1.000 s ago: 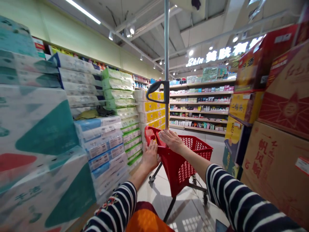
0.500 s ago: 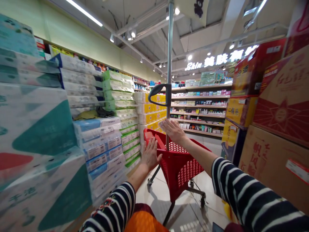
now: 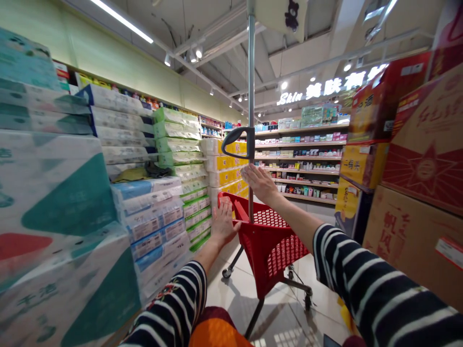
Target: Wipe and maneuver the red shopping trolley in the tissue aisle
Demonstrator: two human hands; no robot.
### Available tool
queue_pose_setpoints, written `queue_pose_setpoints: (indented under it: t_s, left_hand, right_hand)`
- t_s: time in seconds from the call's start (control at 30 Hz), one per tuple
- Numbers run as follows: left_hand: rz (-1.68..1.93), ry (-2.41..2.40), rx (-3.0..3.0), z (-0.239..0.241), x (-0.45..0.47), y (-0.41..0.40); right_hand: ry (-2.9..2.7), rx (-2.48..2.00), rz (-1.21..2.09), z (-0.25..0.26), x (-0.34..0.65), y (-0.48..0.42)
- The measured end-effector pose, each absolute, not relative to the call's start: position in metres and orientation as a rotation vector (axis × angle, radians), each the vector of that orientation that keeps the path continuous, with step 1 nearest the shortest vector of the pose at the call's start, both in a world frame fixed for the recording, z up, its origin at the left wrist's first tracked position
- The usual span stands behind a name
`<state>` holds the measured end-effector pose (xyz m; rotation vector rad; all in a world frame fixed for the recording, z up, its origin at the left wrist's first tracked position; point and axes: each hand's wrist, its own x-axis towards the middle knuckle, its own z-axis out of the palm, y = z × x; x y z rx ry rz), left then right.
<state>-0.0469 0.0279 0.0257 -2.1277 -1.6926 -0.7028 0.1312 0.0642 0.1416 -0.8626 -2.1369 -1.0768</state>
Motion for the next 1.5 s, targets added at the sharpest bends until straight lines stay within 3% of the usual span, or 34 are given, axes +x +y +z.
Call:
queue_pose_setpoints:
  t_s: [0.2,0.3,0.6,0.83,1.2,1.5]
  left_hand:
    - [-0.530,-1.647,-2.385,0.009,-0.068,0.038]
    - [-0.564,-1.597,-2.386,0.010,-0.071,0.039]
    - [-0.614,-1.505,-2.358,0.020,-0.056,0.021]
    - [-0.655,-1.394,-2.329,0.023,0.000,0.003]
    - [-0.728,-1.405,-2.424,0.013,0.060,0.011]
    - [-0.679,-1.409,-2.383,0.013,0.089,0.006]
  right_hand:
    - [-2.313,-0.910,-0.979,0.051,0.128,0.059]
    - [-2.332,-0.909,-0.941,0.029,0.132,0.057]
    - [-2.377,-0.965,-0.815,0.033,0.152,0.045]
    - [-2.371,-1.068,-0.597,0.003,0.193,0.027]
    - [-2.019,-1.143,-0.208,-0.003,0.270,0.026]
    - [-1.937,-1.552,-0.438,0.018,0.239,-0.013]
